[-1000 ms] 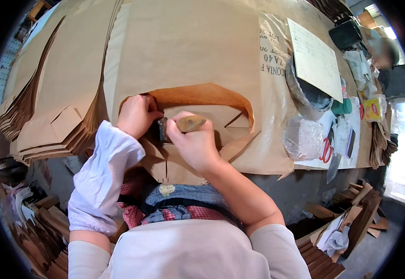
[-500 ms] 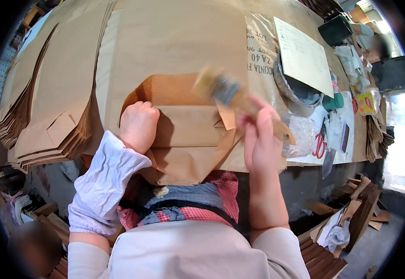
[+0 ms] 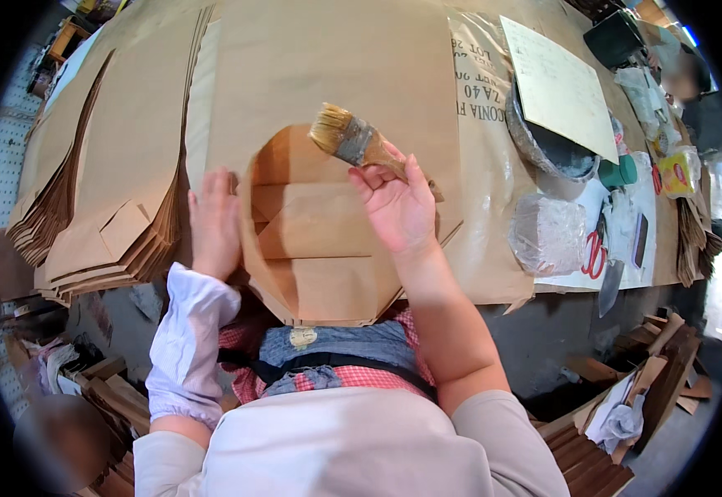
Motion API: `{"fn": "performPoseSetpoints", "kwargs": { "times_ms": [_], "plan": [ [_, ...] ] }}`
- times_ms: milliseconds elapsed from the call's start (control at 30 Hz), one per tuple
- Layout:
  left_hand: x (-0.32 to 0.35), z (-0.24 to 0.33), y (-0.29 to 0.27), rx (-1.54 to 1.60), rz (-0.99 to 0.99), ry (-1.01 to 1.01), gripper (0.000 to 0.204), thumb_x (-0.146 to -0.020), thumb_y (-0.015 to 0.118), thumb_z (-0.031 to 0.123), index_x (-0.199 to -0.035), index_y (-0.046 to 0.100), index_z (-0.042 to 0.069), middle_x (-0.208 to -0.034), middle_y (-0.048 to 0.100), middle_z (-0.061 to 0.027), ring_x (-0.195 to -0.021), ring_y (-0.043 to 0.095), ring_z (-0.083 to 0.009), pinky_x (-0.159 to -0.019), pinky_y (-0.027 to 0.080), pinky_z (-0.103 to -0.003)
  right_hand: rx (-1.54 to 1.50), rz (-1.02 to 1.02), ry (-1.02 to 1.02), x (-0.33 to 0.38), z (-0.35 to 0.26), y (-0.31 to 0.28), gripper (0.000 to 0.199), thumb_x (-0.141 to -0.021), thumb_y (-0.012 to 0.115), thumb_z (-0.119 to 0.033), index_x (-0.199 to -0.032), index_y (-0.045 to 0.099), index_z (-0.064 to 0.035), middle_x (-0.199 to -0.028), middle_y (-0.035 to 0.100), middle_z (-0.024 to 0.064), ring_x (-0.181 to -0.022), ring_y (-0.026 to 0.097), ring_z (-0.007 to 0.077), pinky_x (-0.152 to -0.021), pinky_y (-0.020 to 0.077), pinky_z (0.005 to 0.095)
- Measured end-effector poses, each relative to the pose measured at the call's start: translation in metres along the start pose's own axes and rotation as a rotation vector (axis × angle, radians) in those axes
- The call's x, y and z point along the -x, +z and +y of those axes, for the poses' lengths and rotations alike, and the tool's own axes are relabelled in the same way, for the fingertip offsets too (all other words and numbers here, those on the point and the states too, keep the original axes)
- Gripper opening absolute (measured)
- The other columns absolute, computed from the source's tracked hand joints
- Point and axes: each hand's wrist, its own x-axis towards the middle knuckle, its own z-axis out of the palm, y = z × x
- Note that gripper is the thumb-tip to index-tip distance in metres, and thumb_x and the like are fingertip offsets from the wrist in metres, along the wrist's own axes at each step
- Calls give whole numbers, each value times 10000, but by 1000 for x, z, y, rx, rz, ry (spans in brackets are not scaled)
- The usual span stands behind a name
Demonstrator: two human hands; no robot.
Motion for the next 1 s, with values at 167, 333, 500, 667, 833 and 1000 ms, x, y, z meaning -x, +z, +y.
{"fn": "performPoseSetpoints", "kwargs": {
  "times_ms": [167, 333, 500, 667, 833, 1000],
  "plan": [
    [-6, 19, 38, -115, -66, 99, 644, -934, 492, 325, -1463, 308, 8, -1529, 299, -171, -1422, 265, -323, -1158, 153, -501, 37, 22, 29, -1, -1, 0, 406, -1021, 423, -325, -1271, 541, -27, -965, 679, 124, -965, 643, 237, -951, 507, 411],
    [51, 37, 30, -92, -143, 27, 664, -907, 537, 324, -1456, 330, 15, -1538, 268, -188, -1431, 221, -361, -1157, 146, -515, 93, -29, 62, 1, -3, -13, 355, -1013, 474, -282, -1254, 549, -34, -1037, 662, 114, -962, 631, 203, -892, 519, 379],
    [16, -7, 14, 329, -240, 366, 660, -867, 567, 323, -1429, 381, 31, -1507, 333, -162, -1401, 279, -351, -1161, 169, -485, 288, 40, 109, 4, -3, 1, 360, -1000, 513, -296, -1238, 553, -29, -1085, 645, 98, -951, 608, 171, -829, 508, 345],
    [4, -1, 26, -142, -160, 387, 663, -840, 570, 297, -1401, 393, -8, -1473, 348, -234, -1382, 303, -372, -1157, 196, -477, 698, 42, 361, 88, -16, 15, 253, -939, 613, -175, -1127, 631, -7, -948, 663, 67, -780, 627, 139, -681, 515, 278],
    [7, -1, 20, -130, -167, 375, 670, -851, 562, 294, -1411, 369, -18, -1473, 328, -258, -1380, 293, -396, -1154, 191, -489, 1934, -561, -298, 121, -70, 88, 207, -798, 711, -68, -993, 677, -9, -829, 675, 100, -702, 646, 239, -670, 541, 312],
    [5, 4, 23, -137, -158, 387, 668, -861, 562, 310, -1412, 369, -14, -1466, 341, -254, -1375, 301, -395, -1151, 200, -483, 2224, -842, -91, 135, -57, 86, 486, -560, 707, -51, -1037, 623, -5, -995, 623, 85, -818, 627, 246, -691, 535, 328]
  ]
}}
